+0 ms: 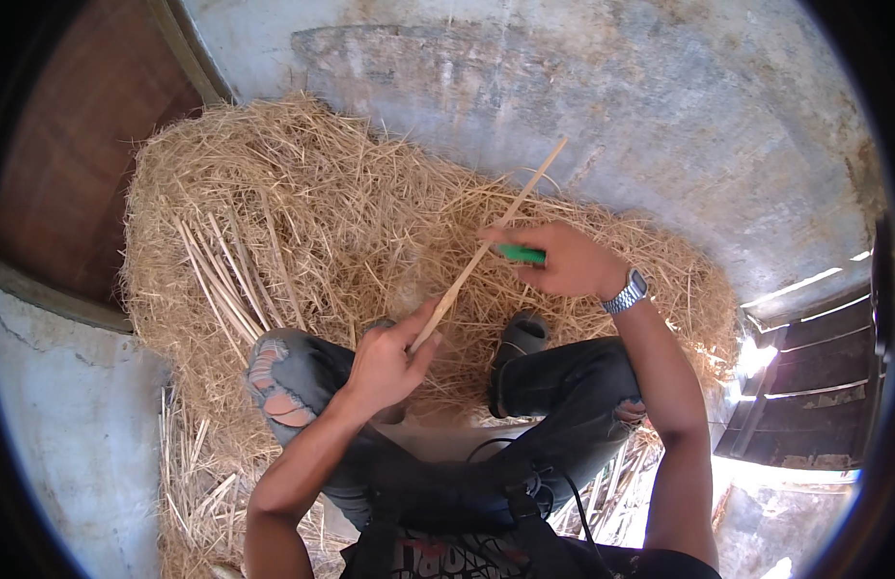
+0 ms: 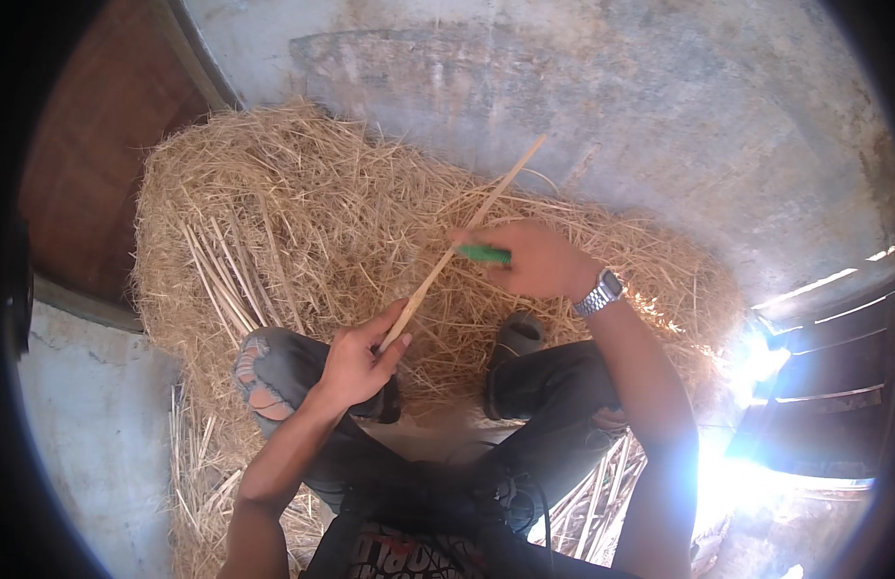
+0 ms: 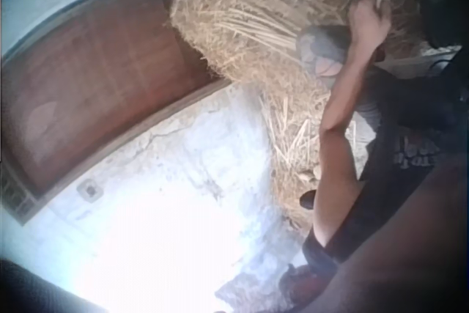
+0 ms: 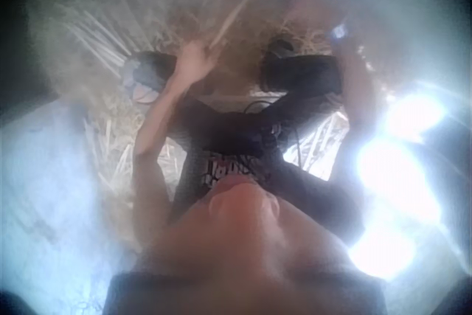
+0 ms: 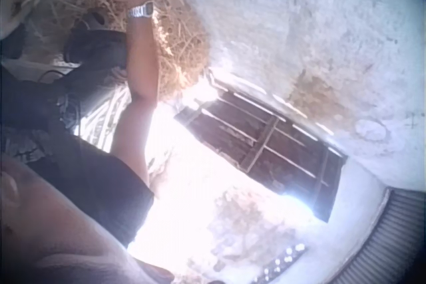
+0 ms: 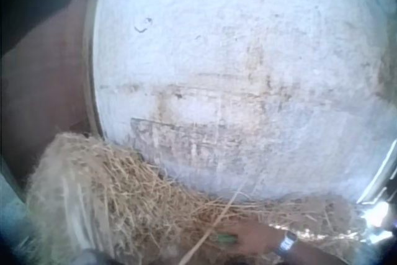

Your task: The person shaves a thin strip of wood with a utility knife while sitting near a large pile of straw.

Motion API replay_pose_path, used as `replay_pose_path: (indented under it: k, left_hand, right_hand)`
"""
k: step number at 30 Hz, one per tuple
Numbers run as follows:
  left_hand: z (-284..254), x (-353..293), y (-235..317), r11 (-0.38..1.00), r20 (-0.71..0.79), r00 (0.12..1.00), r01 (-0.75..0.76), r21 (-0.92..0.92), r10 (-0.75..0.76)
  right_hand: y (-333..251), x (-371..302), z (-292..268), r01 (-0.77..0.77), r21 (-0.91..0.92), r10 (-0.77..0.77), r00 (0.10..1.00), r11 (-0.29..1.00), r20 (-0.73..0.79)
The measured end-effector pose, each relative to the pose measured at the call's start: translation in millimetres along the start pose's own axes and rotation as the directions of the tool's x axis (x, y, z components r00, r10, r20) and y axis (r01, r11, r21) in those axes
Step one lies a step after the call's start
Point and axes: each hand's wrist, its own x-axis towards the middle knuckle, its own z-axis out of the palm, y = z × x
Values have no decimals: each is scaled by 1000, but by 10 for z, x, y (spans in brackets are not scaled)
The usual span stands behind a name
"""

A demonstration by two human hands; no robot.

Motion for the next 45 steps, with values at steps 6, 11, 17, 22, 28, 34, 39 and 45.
replay_pose_path:
  k: [6, 11, 17, 22, 28, 34, 39, 45]
  left_hand:
    - [38, 18, -109, 998, -21, 999, 49, -40, -50]
    - [13, 48, -75, 971, -57, 994, 78, -227, -93]
    - [4, 53, -31, 948, -3, 991, 125, -294, -131]
    - [-29, 55, 6, 929, 51, 983, 182, -322, -175]
    - [37, 41, -149, 973, -42, 990, 124, -193, -134]
    - [54, 39, -148, 995, -95, 991, 90, -45, -94]
    - [-34, 43, 38, 989, -59, 991, 128, 74, -123]
    - [-186, -22, 177, 985, 89, 988, 137, -101, -128]
  right_hand:
    - [-158, 84, 56, 66, 42, -73, 972, 997, 222]
    - [-172, 100, 69, 60, 98, -44, 986, 993, -158]
    - [-162, 92, 203, 44, -42, -47, 996, 998, -70]
    - [-305, 116, 285, 84, -134, -66, 989, 987, 136]
    - [-329, 182, 222, -22, -132, 29, 998, 991, 51]
    - [-260, 166, 252, 2, -127, 10, 996, 992, 92]
    - [-252, 173, 319, 39, -52, -39, 999, 998, 15]
    - [-14, 273, 323, 98, -99, -111, 984, 990, -143]
